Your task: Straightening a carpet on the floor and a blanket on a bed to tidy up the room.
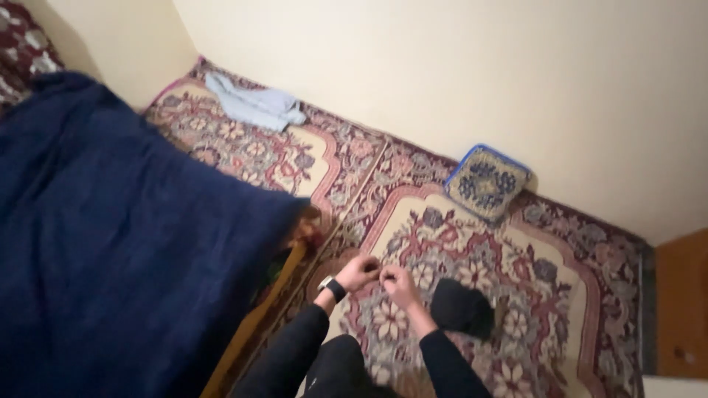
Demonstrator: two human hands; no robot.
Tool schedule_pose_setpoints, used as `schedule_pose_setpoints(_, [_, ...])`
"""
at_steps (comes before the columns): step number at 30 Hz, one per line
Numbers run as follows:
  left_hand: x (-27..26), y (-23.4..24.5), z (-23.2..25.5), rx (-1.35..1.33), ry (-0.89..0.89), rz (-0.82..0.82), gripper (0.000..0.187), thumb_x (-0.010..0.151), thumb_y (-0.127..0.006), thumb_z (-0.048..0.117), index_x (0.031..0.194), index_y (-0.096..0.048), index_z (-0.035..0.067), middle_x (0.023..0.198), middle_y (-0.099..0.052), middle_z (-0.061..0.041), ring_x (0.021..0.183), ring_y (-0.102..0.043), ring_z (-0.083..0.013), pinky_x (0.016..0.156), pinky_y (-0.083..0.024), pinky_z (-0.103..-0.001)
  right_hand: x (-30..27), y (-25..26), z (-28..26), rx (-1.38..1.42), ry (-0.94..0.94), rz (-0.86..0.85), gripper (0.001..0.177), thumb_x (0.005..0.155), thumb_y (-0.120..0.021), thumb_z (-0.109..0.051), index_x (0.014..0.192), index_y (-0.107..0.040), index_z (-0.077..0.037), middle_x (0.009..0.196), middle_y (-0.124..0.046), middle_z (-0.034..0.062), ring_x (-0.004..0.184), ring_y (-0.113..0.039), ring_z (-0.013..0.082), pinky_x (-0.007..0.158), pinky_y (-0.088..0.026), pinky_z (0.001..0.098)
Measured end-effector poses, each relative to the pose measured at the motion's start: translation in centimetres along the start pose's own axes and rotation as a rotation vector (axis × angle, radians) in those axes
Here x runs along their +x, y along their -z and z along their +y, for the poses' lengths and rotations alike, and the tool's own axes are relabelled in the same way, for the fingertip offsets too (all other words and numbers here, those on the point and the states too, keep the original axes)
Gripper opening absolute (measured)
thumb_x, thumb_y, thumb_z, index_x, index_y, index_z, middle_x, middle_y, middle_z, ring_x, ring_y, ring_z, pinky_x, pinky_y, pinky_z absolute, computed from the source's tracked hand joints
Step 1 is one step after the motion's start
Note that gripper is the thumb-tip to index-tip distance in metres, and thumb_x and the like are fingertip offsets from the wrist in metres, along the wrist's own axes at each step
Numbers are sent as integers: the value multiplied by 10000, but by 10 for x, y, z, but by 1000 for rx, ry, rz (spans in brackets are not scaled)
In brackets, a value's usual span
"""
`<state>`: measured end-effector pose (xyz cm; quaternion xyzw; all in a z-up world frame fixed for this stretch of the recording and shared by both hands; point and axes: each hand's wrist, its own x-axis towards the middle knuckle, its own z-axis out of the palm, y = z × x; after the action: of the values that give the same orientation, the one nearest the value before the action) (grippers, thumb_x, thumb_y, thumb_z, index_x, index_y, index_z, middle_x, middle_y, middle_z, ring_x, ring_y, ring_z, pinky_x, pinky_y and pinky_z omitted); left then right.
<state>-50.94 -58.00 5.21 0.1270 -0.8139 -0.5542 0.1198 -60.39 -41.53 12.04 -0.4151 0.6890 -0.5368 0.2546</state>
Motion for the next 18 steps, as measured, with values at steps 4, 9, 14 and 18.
schedule_pose_setpoints(4, [89,5,0,-182,10,-85,70,900,-728,115,970,-736,112,811,-685,13,785,-653,-130,788,-565,-311,65,43,19,-21,-41,61,190,678,-540,5,658,-688,-113,667,-644,96,724,-659,247,770,-539,382])
schedule_pose_setpoints(9, [238,2,-22,-273,30,-231,54,949,-711,147,977,-709,101,814,-677,-13,775,-643,-125,742,-552,-277,162,108,46,96,-73,185,171,675,-520,-29,653,-666,-114,666,-606,51,709,-602,209,780,-517,340])
schedule_pose_setpoints(14, [378,-27,-45,-267,-28,-329,109,906,-769,162,992,-721,113,851,-697,-37,824,-651,-142,771,-558,-319,246,186,62,42,-79,292,176,687,-515,11,624,-644,-91,639,-614,84,714,-622,233,788,-522,352])
schedule_pose_setpoints(18, [478,-40,-28,-224,-51,-407,193,856,-785,126,1029,-711,85,908,-718,-96,899,-680,-199,843,-563,-363,304,243,100,26,-92,418,174,693,-543,16,635,-666,-92,668,-629,101,755,-640,261,820,-513,362])
